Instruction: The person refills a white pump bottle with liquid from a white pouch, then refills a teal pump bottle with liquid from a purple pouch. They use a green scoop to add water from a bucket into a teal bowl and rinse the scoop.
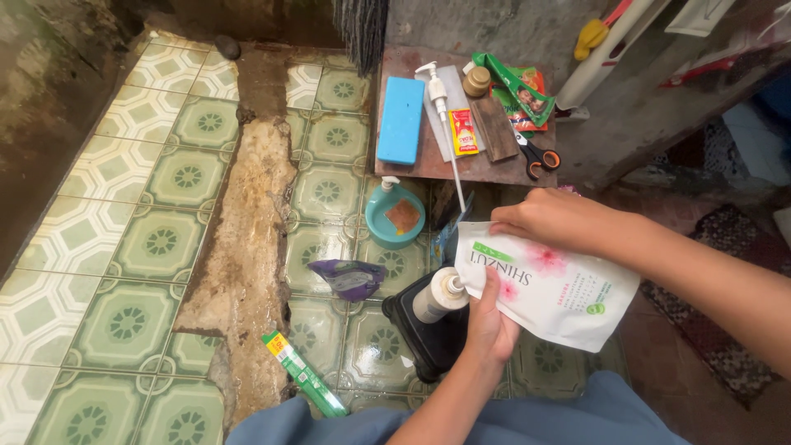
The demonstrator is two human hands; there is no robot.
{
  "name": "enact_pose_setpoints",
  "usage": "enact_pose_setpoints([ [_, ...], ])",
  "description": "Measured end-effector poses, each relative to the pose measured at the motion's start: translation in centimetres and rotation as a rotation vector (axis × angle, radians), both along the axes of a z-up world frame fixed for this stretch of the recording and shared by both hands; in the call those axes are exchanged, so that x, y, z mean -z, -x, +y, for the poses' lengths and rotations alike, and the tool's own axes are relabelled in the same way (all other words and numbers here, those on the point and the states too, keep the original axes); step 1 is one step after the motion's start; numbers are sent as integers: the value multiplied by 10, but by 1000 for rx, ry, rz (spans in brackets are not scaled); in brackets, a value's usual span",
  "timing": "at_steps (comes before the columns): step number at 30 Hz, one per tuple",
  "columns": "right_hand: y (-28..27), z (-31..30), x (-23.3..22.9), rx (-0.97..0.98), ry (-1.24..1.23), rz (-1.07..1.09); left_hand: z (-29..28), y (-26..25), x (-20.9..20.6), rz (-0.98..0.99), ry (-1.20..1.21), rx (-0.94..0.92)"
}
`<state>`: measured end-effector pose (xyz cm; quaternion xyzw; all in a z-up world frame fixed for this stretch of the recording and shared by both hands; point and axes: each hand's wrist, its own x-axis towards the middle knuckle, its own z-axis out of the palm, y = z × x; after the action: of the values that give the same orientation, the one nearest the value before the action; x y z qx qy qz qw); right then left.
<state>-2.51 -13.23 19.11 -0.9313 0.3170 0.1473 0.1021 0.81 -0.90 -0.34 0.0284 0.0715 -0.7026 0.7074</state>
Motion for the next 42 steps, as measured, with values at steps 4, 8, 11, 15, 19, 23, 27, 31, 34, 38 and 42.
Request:
enact_pose_setpoints([
  [4, -5, 6, -9, 47, 6, 29, 0, -2, 0, 38, 21, 8],
  [8, -4, 6, -10, 92, 6, 61, -1, -4, -7, 75, 13, 9],
  [11, -4, 6, -10, 79, 11, 68, 0, -4, -10, 87, -12, 29],
  [15, -7, 9, -12, 84, -4, 70, 0, -4, -11, 68, -6, 38],
  [19, -5, 6, -10, 96, 1, 87, -1, -7, -12, 86, -49, 43],
  [23, -1, 2, -9, 50, 8, 26, 0, -7, -15, 80, -18, 19],
  [27, 0, 2, -14, 46, 23, 37, 2, -7, -24, 83, 32, 18],
  [31, -4, 8, -24, 59, 7, 48, 4, -8, -29, 73, 33, 26],
  [34, -5, 9, -25, 118, -11, 83, 4, -8, -30, 93, 31, 46],
  [38, -4, 8, -24, 71, 42, 75, 3, -10, -31, 95, 34, 46],
  [42, -5, 9, -26, 93, 40, 65, 1, -10, -25, 105, 17, 51],
])
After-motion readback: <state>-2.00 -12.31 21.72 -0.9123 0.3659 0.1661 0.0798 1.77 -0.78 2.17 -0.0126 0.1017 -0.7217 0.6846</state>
